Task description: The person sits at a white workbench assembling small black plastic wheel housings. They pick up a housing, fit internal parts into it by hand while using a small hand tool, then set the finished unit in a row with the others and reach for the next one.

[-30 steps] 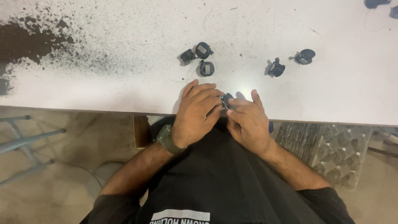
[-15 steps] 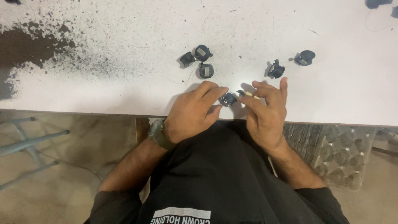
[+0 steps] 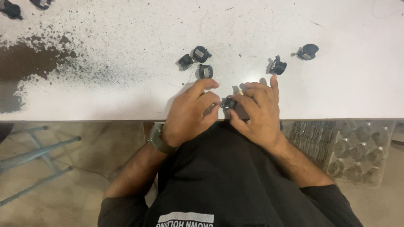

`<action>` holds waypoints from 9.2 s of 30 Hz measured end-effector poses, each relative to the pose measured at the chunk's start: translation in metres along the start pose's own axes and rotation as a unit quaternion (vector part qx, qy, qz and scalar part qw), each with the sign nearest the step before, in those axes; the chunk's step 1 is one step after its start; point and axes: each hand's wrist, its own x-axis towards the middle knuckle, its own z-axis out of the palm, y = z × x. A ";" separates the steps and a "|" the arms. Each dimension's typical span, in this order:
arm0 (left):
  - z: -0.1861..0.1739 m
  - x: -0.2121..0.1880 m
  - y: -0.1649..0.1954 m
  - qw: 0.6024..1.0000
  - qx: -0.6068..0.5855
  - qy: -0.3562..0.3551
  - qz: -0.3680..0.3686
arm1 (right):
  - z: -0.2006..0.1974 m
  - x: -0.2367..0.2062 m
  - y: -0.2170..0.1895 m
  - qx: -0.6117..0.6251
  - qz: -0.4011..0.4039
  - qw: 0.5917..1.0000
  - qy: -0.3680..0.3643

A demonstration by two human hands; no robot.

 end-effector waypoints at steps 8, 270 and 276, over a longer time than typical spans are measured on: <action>0.005 0.001 0.001 0.998 0.034 -0.028 0.049 | 0.002 -0.004 0.000 -0.008 -0.012 1.000 0.012; 0.005 0.050 -0.035 0.967 0.220 -0.069 -0.104 | -0.005 -0.013 0.023 0.187 0.084 0.966 0.158; -0.020 -0.004 -0.027 0.998 -0.009 -0.050 -0.034 | -0.008 -0.003 0.016 0.143 0.063 0.983 0.099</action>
